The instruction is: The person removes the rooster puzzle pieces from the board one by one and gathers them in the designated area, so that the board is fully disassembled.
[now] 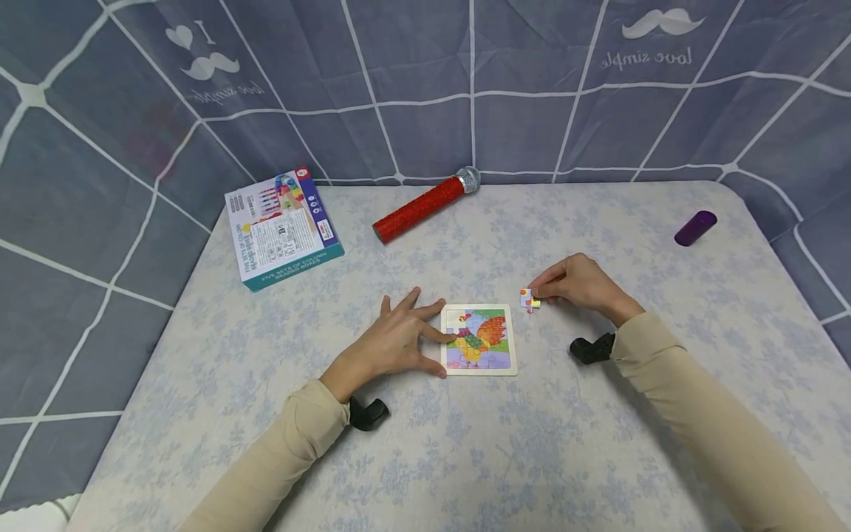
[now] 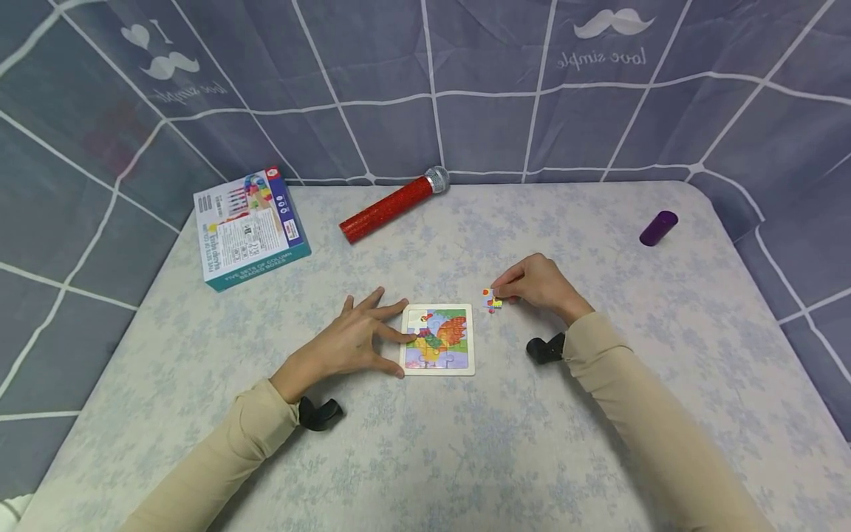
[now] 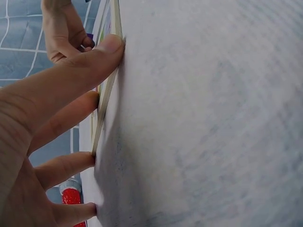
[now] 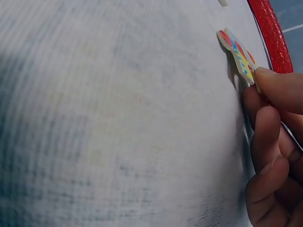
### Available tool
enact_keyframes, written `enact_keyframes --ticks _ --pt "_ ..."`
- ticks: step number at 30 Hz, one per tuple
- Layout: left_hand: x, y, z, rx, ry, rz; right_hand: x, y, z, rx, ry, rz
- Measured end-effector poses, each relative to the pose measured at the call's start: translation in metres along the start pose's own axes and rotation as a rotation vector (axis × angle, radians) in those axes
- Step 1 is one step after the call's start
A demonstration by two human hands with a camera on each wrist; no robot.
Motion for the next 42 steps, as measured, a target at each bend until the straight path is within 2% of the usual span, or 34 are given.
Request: enact_keyframes --ticks 9,17,27,32,38,42 --pt "0.0 0.001 0.001 0.017 -0.003 0.027 0.008 -0.003 0.0 -0.074 -0.059 0.123" --pt "0.001 0.001 0.001 0.02 -0.012 0.052 0.007 -0.003 0.0 -0.095 -0.058 0.118" --pt "0.001 0.001 0.002 0.021 -0.018 0.039 0.015 -0.002 0.001 -0.118 -0.115 0.11" --pt "0.002 0.002 0.001 0.018 -0.012 0.026 0.035 0.02 0.004 -0.023 -0.233 0.014" --pt "0.001 0.001 0.0 0.013 0.001 0.0 0.07 0.054 0.015 0.152 -0.463 -0.059" --pt "0.001 0.001 0.001 0.015 -0.002 0.011 0.082 0.071 0.019 0.245 -0.507 -0.065"
Point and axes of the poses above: each hand's wrist, its own z-axis away from the middle knuckle, its own y-axis out of the palm, x = y × z, the point moved 8 cm from there along -z, towards the middle knuckle, and after that the axes turned 14 degrees about -x, right-handed, at the moved point
